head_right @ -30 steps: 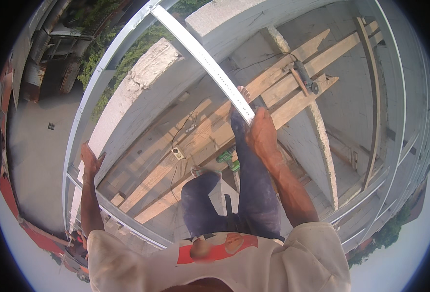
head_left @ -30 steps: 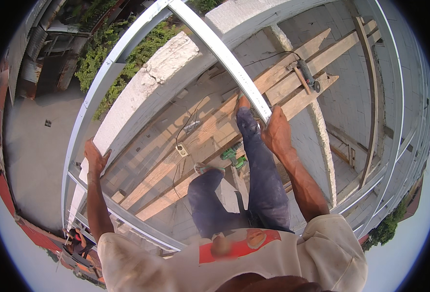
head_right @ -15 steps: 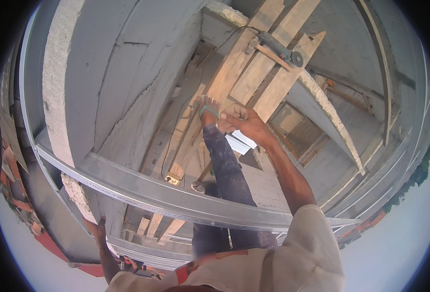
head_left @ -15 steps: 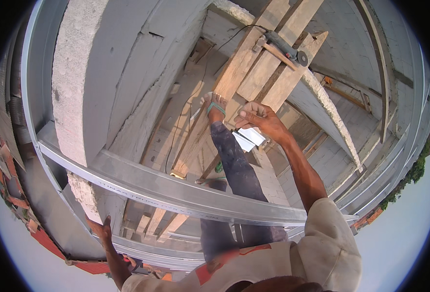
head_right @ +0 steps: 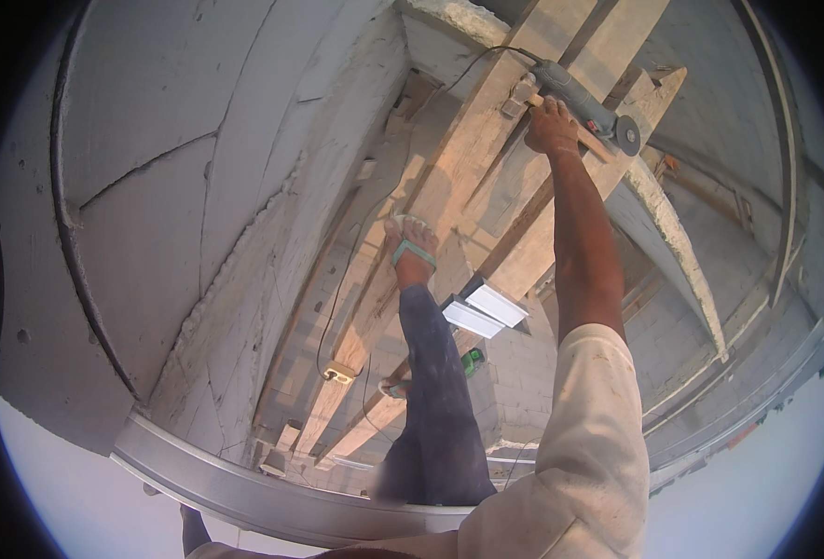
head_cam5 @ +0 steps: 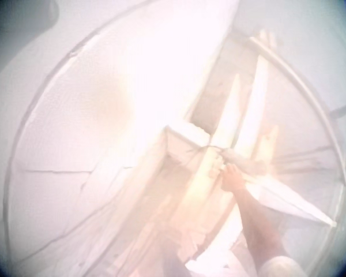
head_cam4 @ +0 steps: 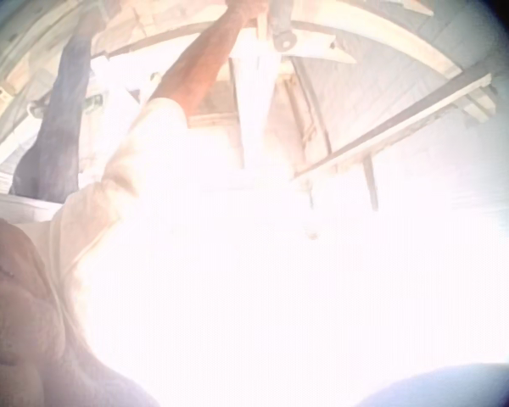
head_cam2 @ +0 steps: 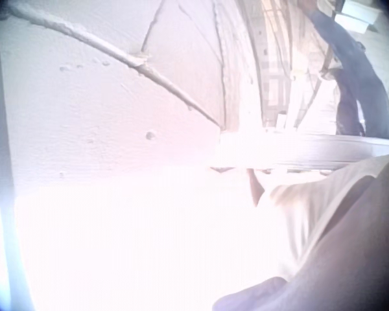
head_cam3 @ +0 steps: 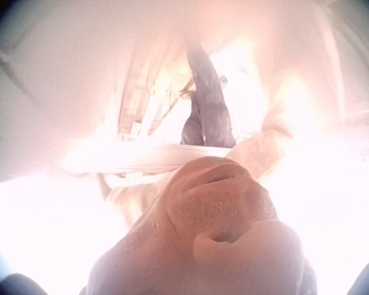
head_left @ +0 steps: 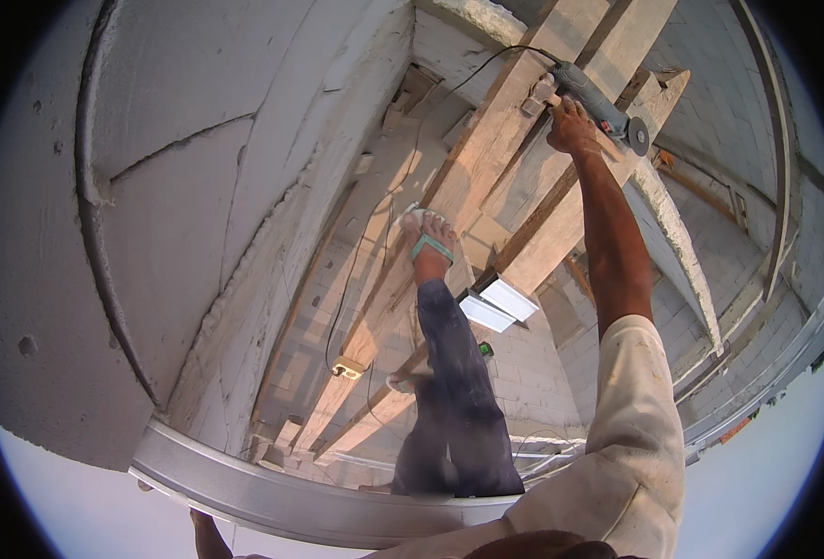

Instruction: The person assembles a white metal frame on a rooftop by positioning long metal bars and securing them with a green cordless drill. The person repeatedly aligns bars, drills fasteners, and adjusts the frame while standing on wooden planks.

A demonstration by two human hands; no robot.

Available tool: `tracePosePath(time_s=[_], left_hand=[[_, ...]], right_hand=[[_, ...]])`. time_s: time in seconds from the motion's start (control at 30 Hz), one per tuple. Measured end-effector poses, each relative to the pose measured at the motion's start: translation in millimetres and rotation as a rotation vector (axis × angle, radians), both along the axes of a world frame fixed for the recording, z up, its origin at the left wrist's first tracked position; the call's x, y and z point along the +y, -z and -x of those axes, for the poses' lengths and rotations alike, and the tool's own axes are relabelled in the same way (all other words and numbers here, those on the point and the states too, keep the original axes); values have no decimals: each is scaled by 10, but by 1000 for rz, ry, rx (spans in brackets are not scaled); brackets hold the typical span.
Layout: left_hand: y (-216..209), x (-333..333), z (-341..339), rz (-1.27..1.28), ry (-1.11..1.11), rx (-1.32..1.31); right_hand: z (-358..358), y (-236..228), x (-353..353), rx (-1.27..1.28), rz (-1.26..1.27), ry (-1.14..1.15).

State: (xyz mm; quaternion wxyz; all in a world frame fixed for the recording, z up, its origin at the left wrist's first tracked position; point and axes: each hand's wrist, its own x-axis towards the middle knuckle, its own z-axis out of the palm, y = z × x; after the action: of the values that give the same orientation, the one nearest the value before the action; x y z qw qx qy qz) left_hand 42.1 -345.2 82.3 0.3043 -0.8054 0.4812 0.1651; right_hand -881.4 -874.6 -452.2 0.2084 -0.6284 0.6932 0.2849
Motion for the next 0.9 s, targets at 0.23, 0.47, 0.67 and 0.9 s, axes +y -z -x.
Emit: tracePosePath(time_s=[0.23,0.47,0.67,0.9], left_hand=[[-109,165,16,-12,-91,-14],[-107,259,-125,-14,-103,9],[-99,312,-354,-48,-58,77],[229,-485,735,359,-99,119]], right_hand=[[-27,57,163,18,59,-61],[-41,316,531,-263,407,179],[106,233,1198,-501,266,779],[-897,-2563,1418,-775,-312,1034]])
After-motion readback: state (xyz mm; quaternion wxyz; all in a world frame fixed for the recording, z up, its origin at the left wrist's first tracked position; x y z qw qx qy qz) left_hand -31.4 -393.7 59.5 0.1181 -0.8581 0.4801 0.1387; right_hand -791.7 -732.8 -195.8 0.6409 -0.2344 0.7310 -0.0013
